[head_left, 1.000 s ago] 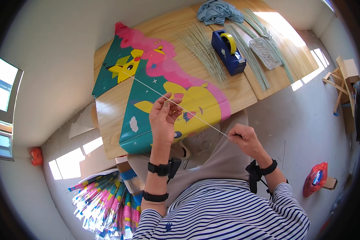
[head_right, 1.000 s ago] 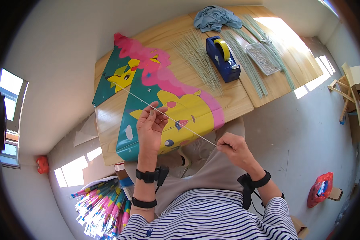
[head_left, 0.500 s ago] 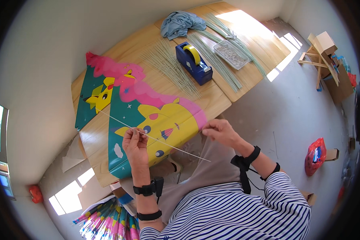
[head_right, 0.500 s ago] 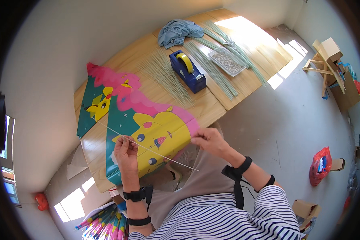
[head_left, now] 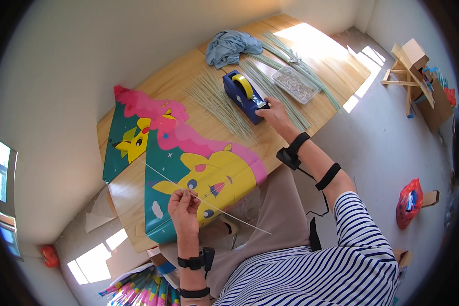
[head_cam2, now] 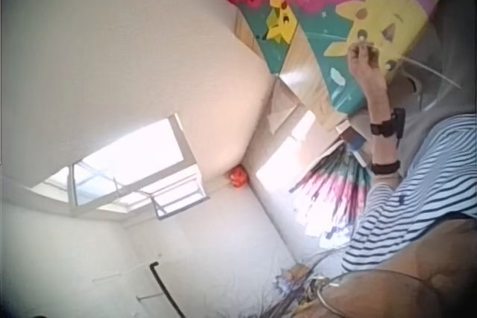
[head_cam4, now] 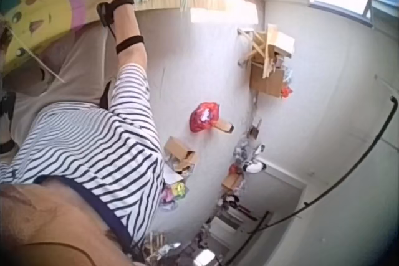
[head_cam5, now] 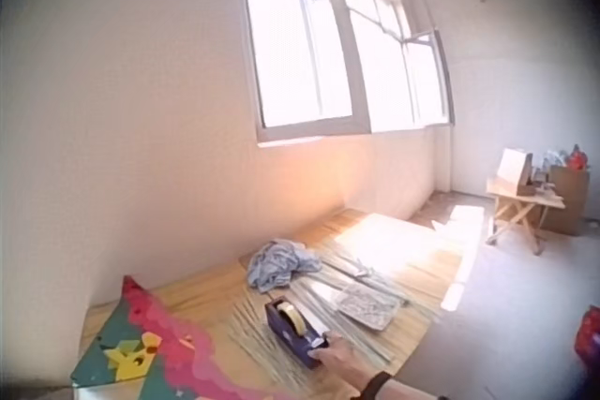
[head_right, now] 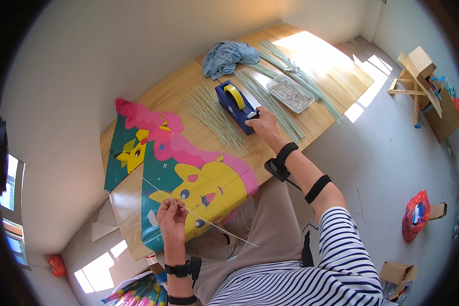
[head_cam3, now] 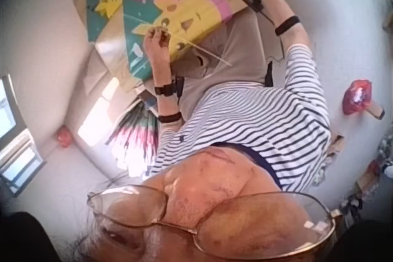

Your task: The recorder is shown assembling a kite by attaching bamboo sticks to the kite's sail using tape and string.

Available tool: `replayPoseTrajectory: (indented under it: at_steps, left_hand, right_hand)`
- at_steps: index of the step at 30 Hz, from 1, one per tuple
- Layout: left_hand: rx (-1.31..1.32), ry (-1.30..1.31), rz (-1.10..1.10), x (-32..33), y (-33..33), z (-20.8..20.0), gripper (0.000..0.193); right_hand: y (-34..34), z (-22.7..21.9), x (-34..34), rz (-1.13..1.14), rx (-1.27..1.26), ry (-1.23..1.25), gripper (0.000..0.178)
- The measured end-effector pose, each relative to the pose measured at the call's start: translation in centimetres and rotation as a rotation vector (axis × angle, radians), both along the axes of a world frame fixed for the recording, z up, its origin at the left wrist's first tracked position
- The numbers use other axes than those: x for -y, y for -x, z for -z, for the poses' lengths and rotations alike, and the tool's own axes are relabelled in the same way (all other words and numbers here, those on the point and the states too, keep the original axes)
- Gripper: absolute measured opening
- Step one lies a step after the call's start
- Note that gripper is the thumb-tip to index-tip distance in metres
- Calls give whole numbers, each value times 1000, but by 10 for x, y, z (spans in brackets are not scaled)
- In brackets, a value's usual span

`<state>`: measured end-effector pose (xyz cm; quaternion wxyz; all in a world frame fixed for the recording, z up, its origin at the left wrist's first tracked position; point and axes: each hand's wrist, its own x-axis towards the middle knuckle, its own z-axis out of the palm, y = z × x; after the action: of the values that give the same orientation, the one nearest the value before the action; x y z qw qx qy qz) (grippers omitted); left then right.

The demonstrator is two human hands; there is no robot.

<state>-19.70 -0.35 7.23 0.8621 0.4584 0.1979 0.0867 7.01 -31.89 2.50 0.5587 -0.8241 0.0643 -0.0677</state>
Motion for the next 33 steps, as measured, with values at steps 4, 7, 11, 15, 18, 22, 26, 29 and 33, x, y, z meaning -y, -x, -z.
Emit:
replayPoseTrajectory:
  at_steps: [4, 7, 11, 15, 18, 22, 26, 29, 33]
  left_hand:
    - [10, -11, 70, 13, -13, -9, 6]
    - [26, -36, 103, 16, -20, -14, 6]
    - [6, -57, 89, 16, -16, -10, 6]
    - [12, -37, 129, 24, -17, -12, 6]
    - [27, -48, 117, 22, -15, -12, 6]
    - [10, -66, 107, 21, -11, -16, 5]
    - [16, -66, 127, 27, -15, -21, 5]
    - [24, -61, 146, 31, -16, -26, 5]
    - [19, -50, 171, 42, -22, -31, 5]
  right_hand:
    - [-14, -4, -14, 37, 40, 52, 65]
    - [-28, -5, -6, 1, 45, -31, 53]
    - [-33, -48, -10, -71, -214, -10, 31]
    - [-50, -57, -11, -54, -367, -36, 22]
    - [-54, -54, -8, -34, -390, -116, 21]
    - [-49, -44, -7, -31, -323, -178, 21]
    - [-40, -43, 3, -31, -310, -352, 30]
    - [-14, -56, 7, -10, -291, -468, 25]
    - [50, -58, 39, -154, -288, -605, 15]
